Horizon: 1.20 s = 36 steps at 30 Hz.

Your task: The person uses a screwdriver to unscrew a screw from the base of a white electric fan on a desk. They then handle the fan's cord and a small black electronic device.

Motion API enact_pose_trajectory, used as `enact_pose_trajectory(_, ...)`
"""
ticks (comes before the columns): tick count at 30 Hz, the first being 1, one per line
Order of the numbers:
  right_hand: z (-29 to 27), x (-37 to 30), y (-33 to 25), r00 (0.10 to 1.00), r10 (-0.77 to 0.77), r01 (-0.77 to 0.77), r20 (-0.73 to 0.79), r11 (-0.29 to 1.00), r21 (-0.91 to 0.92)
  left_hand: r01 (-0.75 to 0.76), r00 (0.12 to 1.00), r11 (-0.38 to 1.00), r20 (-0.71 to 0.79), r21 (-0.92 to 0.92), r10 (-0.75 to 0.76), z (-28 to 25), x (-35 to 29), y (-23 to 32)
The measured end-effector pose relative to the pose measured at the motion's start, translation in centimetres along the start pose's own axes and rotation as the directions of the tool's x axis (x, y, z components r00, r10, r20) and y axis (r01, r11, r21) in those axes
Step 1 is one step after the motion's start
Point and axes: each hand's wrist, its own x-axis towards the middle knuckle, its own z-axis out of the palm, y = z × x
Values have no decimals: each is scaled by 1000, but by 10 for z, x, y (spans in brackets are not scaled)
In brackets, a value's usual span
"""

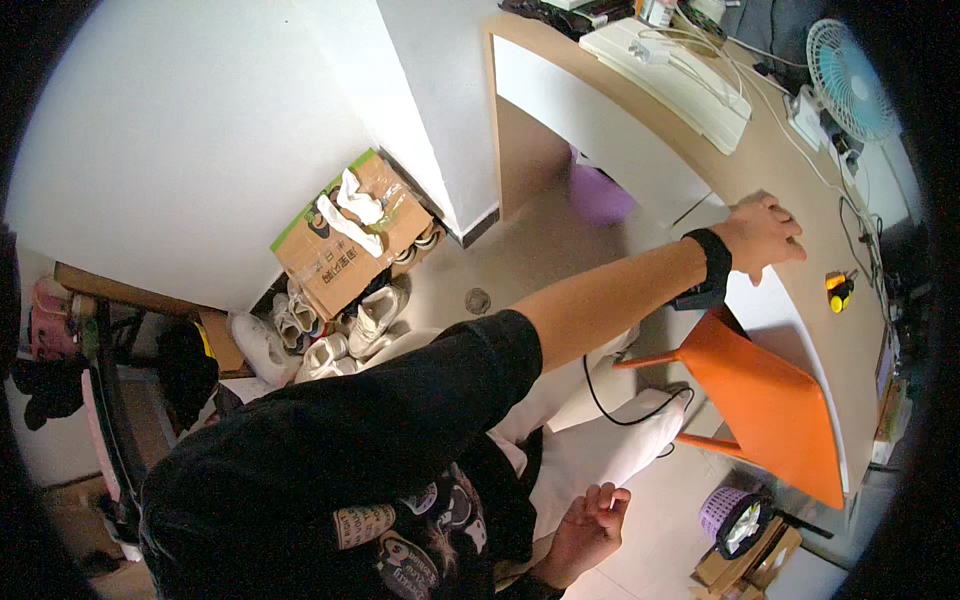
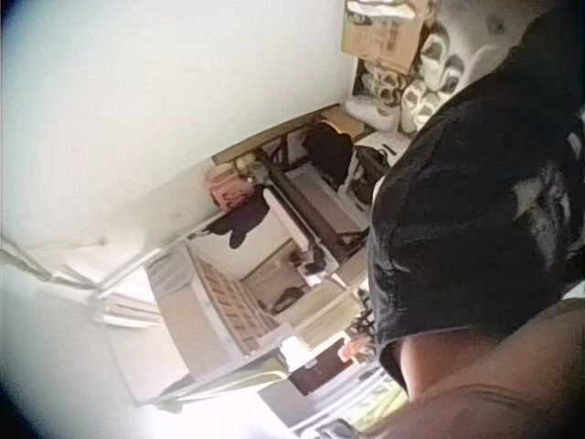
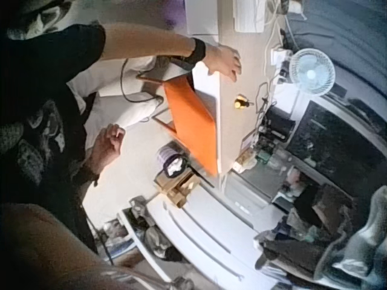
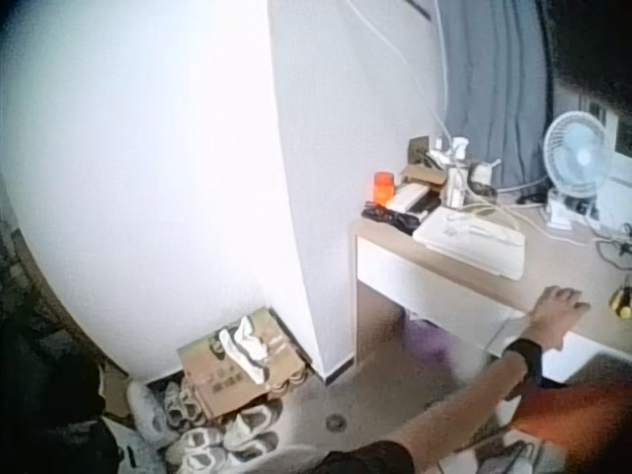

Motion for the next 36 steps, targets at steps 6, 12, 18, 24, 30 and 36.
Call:
enact_pose_trajectory(6, -10, -19, 0, 1000, 26, -26, 5, 966, 257, 31, 993, 999, -115, 19, -29, 15, 0, 0)
enact_pose_trajectory(12, -38, -20, -4, 990, 34, -80, 140, 936, 344, 188, 929, 980, -333, 58, -159, 20, -22, 14)
enact_pose_trajectory(18, -42, -10, -16, 824, 12, -74, 567, 993, 87, 145, 976, 822, -55, -551, -210, -24, -79, 72)
enact_pose_trajectory(24, 33, -28, 7, 898, 76, -89, 433, 996, 9, 164, 986, 405, 154, -899, -59, -74, -193, 96)
enact_pose_trajectory(30, 61, -36, 27, 987, 113, -95, 114, 984, -149, 408, 911, 188, 412, -893, -18, -82, -257, 102)
enact_pose_trajectory(36, 36, -31, 30, 925, 159, -128, 344, 986, -111, 518, 854, 175, 517, -837, -57, -108, -274, 100)
